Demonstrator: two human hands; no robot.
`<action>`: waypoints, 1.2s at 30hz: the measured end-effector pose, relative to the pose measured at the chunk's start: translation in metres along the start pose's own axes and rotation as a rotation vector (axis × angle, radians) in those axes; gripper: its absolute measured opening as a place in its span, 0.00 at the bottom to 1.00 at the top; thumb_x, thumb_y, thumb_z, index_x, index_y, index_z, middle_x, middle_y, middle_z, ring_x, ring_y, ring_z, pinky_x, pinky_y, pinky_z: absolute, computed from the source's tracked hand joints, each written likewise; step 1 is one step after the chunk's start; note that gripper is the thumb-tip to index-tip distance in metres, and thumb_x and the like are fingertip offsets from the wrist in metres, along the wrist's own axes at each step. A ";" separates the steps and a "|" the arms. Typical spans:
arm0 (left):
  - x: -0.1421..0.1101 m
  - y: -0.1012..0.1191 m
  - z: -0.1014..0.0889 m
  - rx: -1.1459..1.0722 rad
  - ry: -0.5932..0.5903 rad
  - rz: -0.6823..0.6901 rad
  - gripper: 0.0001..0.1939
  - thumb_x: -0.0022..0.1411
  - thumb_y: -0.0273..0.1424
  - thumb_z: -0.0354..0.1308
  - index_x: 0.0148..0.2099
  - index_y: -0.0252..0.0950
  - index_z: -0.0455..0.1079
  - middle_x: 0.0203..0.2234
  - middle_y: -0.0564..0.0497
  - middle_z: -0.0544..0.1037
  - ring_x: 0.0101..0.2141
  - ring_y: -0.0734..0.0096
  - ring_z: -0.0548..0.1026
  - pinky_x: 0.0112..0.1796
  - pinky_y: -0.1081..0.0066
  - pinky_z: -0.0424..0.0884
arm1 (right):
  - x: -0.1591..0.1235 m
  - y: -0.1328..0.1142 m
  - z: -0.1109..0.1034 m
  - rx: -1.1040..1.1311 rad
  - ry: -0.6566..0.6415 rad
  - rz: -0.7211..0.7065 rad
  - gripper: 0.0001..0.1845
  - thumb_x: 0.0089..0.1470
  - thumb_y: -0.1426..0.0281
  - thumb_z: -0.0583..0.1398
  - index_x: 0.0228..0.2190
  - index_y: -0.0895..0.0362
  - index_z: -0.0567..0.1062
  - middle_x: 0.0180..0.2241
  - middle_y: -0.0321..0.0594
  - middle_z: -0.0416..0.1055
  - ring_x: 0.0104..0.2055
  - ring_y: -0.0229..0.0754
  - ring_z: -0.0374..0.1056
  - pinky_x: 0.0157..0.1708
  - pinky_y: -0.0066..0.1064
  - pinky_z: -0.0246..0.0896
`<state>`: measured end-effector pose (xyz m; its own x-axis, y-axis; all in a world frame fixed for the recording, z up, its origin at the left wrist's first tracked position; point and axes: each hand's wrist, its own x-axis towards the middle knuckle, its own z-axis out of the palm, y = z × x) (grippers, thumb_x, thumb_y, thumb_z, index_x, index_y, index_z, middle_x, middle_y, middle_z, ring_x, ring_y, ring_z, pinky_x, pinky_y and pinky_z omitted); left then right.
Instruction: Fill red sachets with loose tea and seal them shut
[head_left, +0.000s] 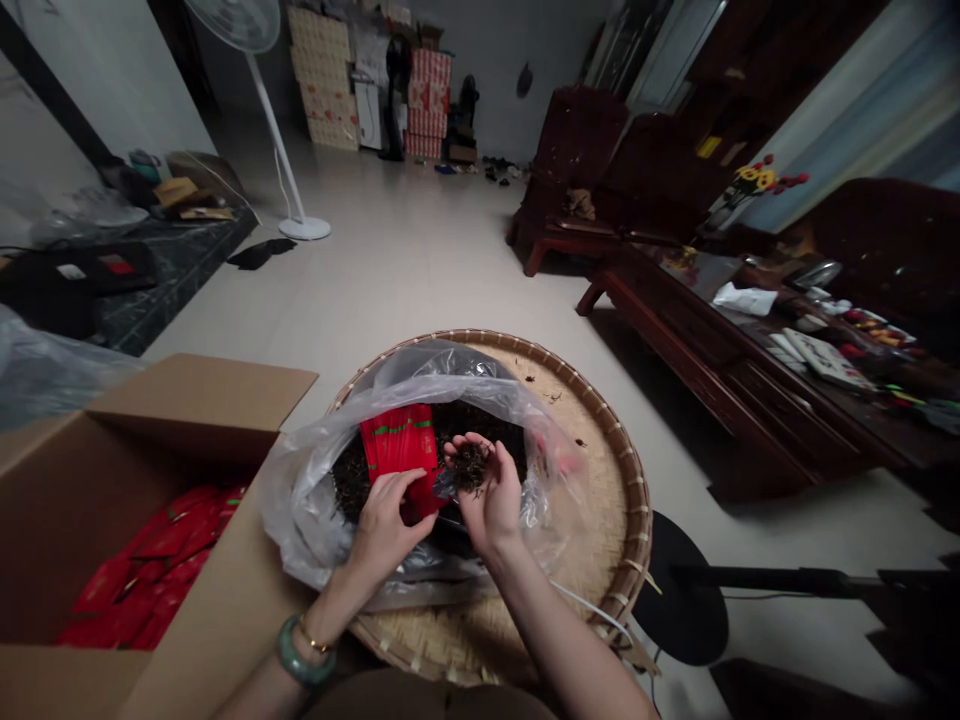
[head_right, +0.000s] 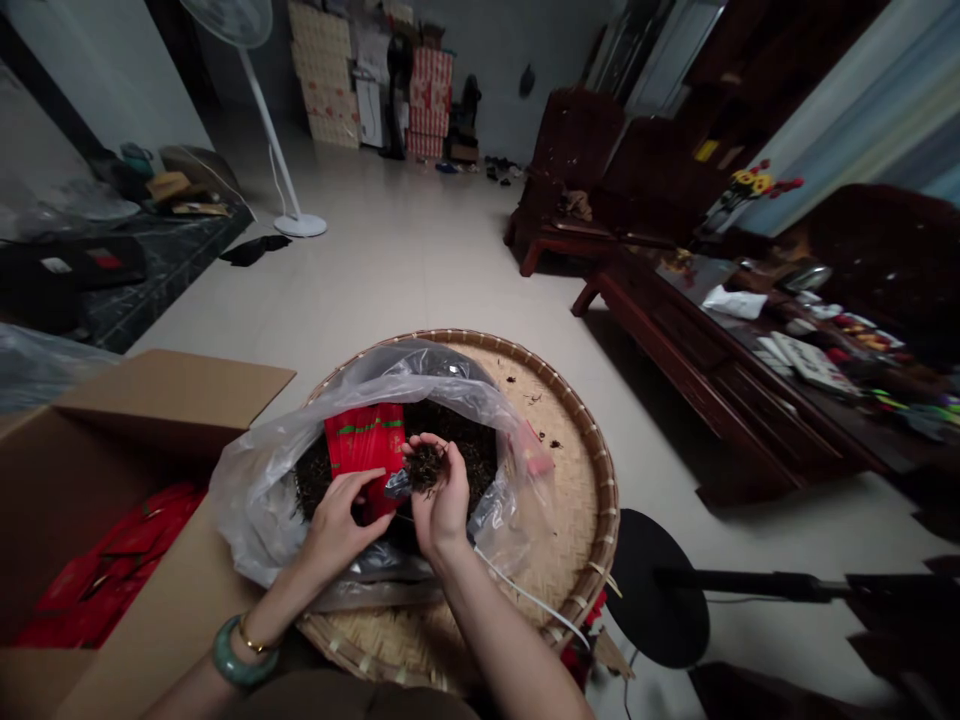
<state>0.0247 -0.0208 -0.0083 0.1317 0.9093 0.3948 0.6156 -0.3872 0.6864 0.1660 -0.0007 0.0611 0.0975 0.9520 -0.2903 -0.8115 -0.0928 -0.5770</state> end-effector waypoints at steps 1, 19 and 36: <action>0.000 0.001 0.000 0.000 0.002 -0.001 0.23 0.50 0.26 0.61 0.50 0.37 0.66 0.41 0.46 0.75 0.42 0.60 0.72 0.39 0.63 0.74 | -0.001 0.002 0.001 -0.025 -0.006 -0.031 0.14 0.53 0.60 0.56 0.30 0.55 0.77 0.33 0.37 0.76 0.38 0.40 0.72 0.47 0.34 0.62; -0.001 -0.002 0.005 -0.039 0.027 -0.077 0.22 0.48 0.27 0.62 0.47 0.37 0.67 0.38 0.47 0.74 0.38 0.63 0.73 0.33 0.68 0.74 | -0.002 0.020 -0.019 -0.600 -0.189 -0.286 0.25 0.60 0.53 0.47 0.37 0.55 0.76 0.39 0.40 0.74 0.44 0.44 0.67 0.49 0.38 0.59; -0.009 -0.013 0.007 -0.091 0.032 -0.131 0.25 0.47 0.22 0.59 0.50 0.36 0.65 0.40 0.45 0.73 0.39 0.62 0.72 0.32 0.69 0.74 | -0.010 0.010 -0.030 -1.347 -0.531 -0.534 0.39 0.46 0.74 0.60 0.60 0.55 0.57 0.59 0.49 0.56 0.62 0.48 0.53 0.59 0.43 0.53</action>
<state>0.0211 -0.0232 -0.0247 0.0294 0.9480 0.3168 0.5524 -0.2795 0.7853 0.1743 -0.0196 0.0350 -0.2483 0.9226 0.2952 0.3822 0.3733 -0.8453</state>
